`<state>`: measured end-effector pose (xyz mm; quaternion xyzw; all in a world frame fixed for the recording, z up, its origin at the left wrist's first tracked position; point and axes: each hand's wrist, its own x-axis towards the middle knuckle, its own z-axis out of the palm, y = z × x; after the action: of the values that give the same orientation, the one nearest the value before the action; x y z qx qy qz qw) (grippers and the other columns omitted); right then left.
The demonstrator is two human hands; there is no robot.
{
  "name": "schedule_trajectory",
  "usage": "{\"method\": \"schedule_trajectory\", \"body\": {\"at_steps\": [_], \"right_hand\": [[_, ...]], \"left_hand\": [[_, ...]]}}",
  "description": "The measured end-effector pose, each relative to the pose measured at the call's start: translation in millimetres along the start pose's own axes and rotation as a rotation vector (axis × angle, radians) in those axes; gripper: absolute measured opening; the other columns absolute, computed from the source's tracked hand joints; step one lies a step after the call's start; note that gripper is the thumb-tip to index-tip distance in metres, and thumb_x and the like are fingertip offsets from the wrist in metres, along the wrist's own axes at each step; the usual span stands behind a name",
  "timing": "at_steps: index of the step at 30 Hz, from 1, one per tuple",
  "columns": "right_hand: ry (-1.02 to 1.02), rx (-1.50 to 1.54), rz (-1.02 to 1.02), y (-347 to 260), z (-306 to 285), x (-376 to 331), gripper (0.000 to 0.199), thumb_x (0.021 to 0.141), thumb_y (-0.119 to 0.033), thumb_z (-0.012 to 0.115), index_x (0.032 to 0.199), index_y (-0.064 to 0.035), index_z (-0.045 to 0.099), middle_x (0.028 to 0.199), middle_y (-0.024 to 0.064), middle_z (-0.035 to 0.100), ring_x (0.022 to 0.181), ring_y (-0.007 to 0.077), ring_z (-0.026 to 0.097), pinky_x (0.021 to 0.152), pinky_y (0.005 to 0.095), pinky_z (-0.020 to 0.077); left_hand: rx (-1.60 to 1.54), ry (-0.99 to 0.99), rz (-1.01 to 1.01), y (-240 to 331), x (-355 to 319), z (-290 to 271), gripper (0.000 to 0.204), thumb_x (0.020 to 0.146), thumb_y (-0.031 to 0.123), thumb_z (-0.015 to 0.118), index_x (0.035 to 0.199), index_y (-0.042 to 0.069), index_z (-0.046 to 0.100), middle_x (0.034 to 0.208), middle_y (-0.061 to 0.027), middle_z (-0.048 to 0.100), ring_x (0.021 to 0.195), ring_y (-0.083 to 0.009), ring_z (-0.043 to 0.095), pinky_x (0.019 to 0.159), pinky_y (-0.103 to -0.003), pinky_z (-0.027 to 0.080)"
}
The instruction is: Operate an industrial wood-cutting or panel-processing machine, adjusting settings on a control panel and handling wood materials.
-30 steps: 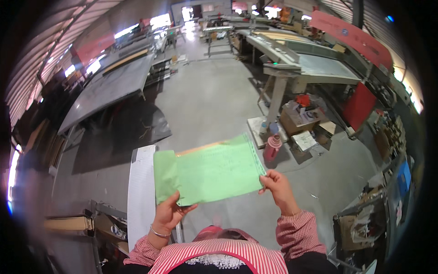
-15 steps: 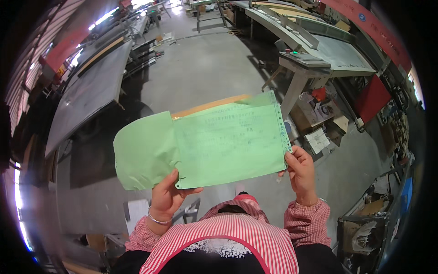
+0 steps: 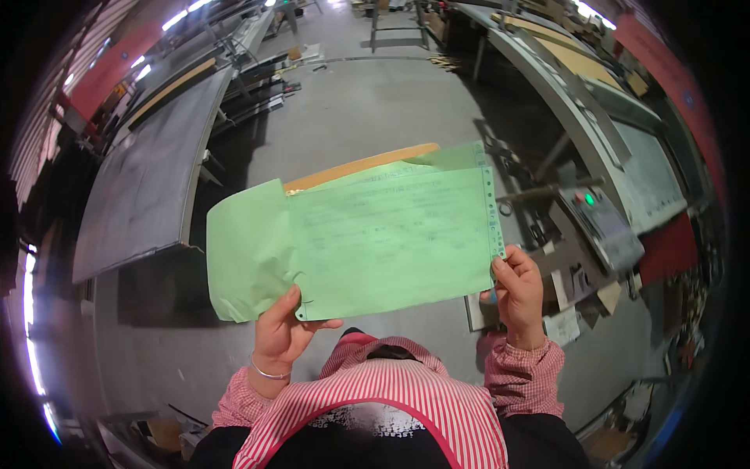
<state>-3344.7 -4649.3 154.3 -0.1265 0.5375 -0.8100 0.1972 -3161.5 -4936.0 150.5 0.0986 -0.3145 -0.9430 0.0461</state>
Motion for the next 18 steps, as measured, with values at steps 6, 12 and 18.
{"method": "schedule_trajectory", "body": {"at_steps": [6, 12, 18], "right_hand": [[-0.057, 0.003, -0.021, 49.6, 37.2, 247.1, 0.009, 0.093, -0.009, 0.053, 0.096, -0.0002, 0.055, 0.085, 0.0074, 0.064, 0.066, 0.0114, 0.061, 0.052, 0.0239, 0.0501], [0.041, 0.025, -0.011, 81.1, 67.2, 471.6, 0.008, 0.093, -0.008, 0.053, 0.096, -0.001, 0.055, 0.085, 0.0067, 0.064, 0.065, 0.011, 0.061, 0.051, 0.0239, 0.0507], [0.102, 0.045, -0.043, 107.7, 72.8, 695.8, 0.009, 0.094, -0.01, 0.053, 0.096, -0.0011, 0.055, 0.083, 0.007, 0.064, 0.064, 0.0115, 0.06, 0.054, 0.0236, 0.0493]], "left_hand": [[-0.063, -0.027, 0.041, 97.8, 211.1, -77.2, 0.041, 0.1, 0.019, 0.039, 0.134, -0.004, 0.037, 0.127, -0.0192, 0.053, 0.113, -0.0328, 0.057, 0.087, -0.053, 0.054], [0.036, -0.073, -0.022, 205.0, 442.5, -140.6, 0.041, 0.1, 0.02, 0.039, 0.133, -0.005, 0.038, 0.126, -0.0186, 0.053, 0.109, -0.0315, 0.059, 0.088, -0.051, 0.054], [0.13, -0.142, -0.102, 288.9, 674.5, -182.6, 0.046, 0.1, 0.024, 0.039, 0.135, -0.005, 0.035, 0.128, -0.0185, 0.053, 0.112, -0.0321, 0.057, 0.089, -0.05, 0.052]]}}
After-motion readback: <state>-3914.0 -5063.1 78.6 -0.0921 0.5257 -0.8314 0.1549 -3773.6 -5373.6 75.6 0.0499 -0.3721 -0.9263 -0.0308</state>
